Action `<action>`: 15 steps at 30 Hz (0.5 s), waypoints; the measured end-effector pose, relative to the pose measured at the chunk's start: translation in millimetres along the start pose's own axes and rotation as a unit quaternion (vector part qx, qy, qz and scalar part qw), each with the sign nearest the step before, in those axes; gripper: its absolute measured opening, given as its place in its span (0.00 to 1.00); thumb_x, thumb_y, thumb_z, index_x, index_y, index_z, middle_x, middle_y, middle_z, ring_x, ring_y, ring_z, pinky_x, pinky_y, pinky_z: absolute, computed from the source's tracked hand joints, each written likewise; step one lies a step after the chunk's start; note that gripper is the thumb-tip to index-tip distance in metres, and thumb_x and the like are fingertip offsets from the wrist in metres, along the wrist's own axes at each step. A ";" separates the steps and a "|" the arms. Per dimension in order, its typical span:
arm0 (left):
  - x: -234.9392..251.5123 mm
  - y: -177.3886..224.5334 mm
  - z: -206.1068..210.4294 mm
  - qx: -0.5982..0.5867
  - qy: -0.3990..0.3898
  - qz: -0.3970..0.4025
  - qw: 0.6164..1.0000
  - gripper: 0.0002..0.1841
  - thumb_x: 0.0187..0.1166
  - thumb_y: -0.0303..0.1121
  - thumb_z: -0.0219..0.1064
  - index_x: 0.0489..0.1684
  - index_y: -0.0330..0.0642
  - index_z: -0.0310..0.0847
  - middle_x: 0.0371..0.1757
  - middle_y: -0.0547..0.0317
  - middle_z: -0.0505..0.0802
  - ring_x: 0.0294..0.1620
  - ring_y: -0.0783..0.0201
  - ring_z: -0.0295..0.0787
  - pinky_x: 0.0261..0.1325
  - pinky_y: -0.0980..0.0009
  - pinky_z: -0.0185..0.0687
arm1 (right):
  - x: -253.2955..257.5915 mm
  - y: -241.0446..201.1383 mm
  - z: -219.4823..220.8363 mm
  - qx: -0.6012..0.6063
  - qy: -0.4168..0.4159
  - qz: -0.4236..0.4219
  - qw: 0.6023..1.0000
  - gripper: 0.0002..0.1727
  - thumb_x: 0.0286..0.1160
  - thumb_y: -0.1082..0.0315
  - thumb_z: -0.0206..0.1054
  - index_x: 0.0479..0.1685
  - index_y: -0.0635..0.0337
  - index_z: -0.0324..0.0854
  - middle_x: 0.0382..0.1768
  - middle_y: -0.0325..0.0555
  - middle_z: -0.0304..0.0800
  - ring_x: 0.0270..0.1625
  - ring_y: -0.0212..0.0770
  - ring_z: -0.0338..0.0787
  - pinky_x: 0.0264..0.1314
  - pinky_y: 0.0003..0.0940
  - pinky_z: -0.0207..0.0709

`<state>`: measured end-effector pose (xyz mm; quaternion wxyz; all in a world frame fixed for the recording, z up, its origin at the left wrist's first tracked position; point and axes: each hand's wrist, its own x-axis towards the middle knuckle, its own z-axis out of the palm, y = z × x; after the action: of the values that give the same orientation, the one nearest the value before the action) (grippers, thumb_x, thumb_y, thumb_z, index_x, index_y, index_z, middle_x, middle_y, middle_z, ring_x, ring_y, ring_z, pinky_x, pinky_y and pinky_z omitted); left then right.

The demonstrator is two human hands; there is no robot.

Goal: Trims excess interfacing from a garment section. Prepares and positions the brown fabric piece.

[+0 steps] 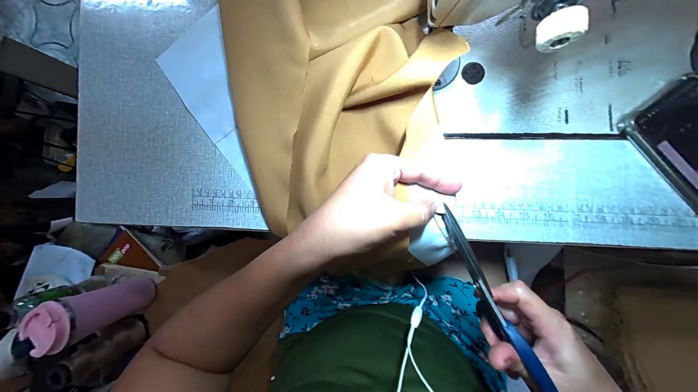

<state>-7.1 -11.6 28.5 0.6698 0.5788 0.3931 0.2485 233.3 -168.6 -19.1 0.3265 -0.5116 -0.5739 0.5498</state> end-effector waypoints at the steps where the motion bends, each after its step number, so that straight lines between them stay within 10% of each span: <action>1: 0.8 -1.7 1.1 -0.002 0.003 0.004 1.000 0.13 0.74 0.15 0.67 0.53 0.32 0.91 0.48 0.57 0.97 0.31 0.78 0.88 0.33 0.83 0.84 | 0.3 0.8 -0.5 -0.005 0.000 -0.002 1.000 0.30 0.70 0.31 0.65 0.53 0.45 0.77 0.22 0.20 0.77 0.22 0.08 0.75 0.23 0.05 0.69; 5: 5.8 -21.6 6.0 0.015 0.020 0.001 1.000 0.13 0.75 0.18 0.66 0.52 0.35 0.91 0.47 0.58 0.96 0.33 0.77 0.87 0.34 0.82 0.82 | 2.2 -0.1 -6.1 -0.024 -0.018 0.054 0.998 0.32 0.68 0.28 0.65 0.51 0.48 0.76 0.20 0.19 0.77 0.18 0.09 0.73 0.18 0.07 0.69; 8: 19.6 -29.6 -31.6 0.085 -0.063 0.037 0.994 0.12 0.74 0.21 0.64 0.50 0.33 0.90 0.52 0.60 0.95 0.49 0.80 0.88 0.54 0.79 0.83 | 4.5 -7.1 -22.3 -0.061 -0.035 0.085 0.994 0.37 0.60 0.27 0.70 0.54 0.50 0.78 0.23 0.17 0.77 0.21 0.09 0.73 0.21 0.08 0.69; 11: 32.5 16.0 -111.6 0.293 -0.056 -0.107 0.948 0.10 0.78 0.21 0.60 0.36 0.38 0.89 0.33 0.66 0.92 0.32 0.79 0.85 0.37 0.77 0.82 | 2.7 -19.5 -45.2 -0.150 0.039 0.046 0.987 0.34 0.62 0.33 0.73 0.58 0.50 0.79 0.31 0.19 0.86 0.29 0.10 0.83 0.30 0.10 0.79; 13: 34.8 54.1 -122.0 0.521 0.047 -0.172 0.834 0.07 0.84 0.23 0.61 0.44 0.28 0.85 0.36 0.39 0.88 0.39 0.47 0.86 0.42 0.45 0.77 | 9.8 -27.1 -58.3 -0.293 0.141 0.040 0.945 0.32 0.67 0.42 0.72 0.61 0.59 0.81 0.34 0.40 0.91 0.31 0.32 0.90 0.33 0.33 0.85; 15: 14.1 53.2 -88.2 0.644 0.047 -0.127 0.753 0.14 0.78 0.28 0.68 0.55 0.29 0.78 0.44 0.31 0.87 0.47 0.34 0.87 0.46 0.36 0.79 | 22.9 -31.1 -62.6 -0.392 0.195 0.057 0.897 0.29 0.73 0.57 0.71 0.69 0.68 0.76 0.42 0.67 0.89 0.38 0.64 0.89 0.40 0.64 0.79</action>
<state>-64.4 61.7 75.0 0.1450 0.8054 0.5612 -0.1240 278.8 -124.4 18.1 0.1730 -0.7267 -0.6379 0.1873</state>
